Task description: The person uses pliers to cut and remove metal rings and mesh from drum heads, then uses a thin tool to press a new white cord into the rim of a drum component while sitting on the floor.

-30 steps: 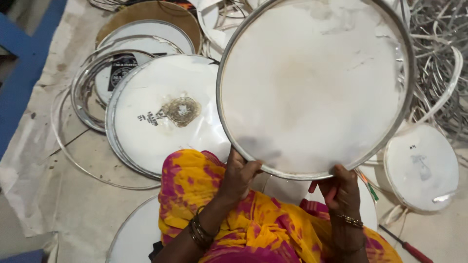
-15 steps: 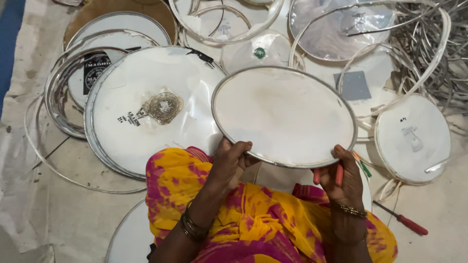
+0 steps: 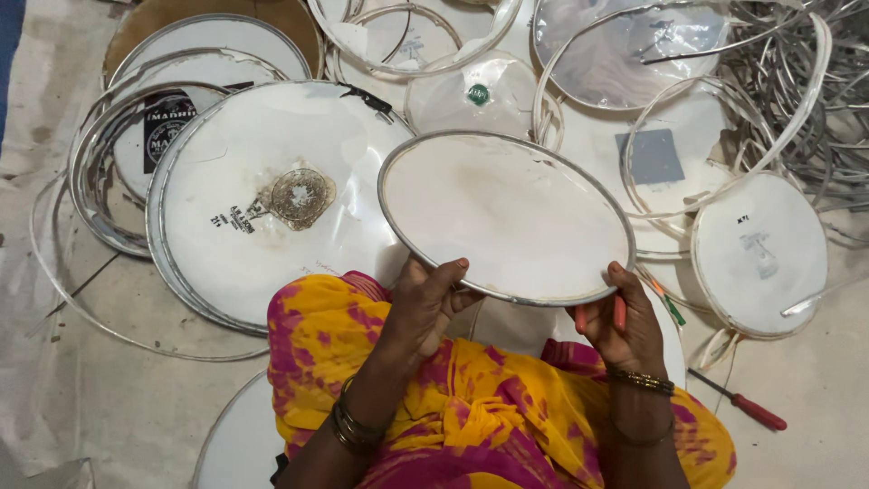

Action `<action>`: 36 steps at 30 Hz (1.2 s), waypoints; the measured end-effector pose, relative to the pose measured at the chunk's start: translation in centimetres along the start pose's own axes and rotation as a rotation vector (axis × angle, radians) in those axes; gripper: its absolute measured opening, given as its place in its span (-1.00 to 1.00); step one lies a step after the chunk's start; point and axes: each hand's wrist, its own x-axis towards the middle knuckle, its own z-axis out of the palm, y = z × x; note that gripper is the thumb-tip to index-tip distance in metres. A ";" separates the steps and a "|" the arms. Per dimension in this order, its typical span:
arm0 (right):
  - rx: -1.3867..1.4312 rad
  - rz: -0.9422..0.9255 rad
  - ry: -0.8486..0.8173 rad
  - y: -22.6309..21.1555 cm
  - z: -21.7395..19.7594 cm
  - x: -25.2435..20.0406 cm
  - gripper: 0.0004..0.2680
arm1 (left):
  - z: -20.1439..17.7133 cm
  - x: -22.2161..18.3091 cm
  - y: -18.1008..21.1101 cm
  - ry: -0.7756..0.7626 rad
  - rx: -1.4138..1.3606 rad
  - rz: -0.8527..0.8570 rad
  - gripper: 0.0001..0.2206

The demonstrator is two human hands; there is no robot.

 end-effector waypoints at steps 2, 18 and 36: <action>-0.033 -0.002 -0.037 0.1 -0.3 0.3 -0.76 | -0.4 0.1 -0.2 0.012 -0.003 -0.007 -0.61; -0.502 -0.099 0.090 1.2 -3.8 0.5 -0.84 | -8.6 11.6 4.6 0.051 -0.202 -0.049 -0.67; -0.717 0.059 0.423 2.3 -1.3 2.4 -0.74 | -10.0 10.2 5.7 0.407 0.049 0.234 -0.51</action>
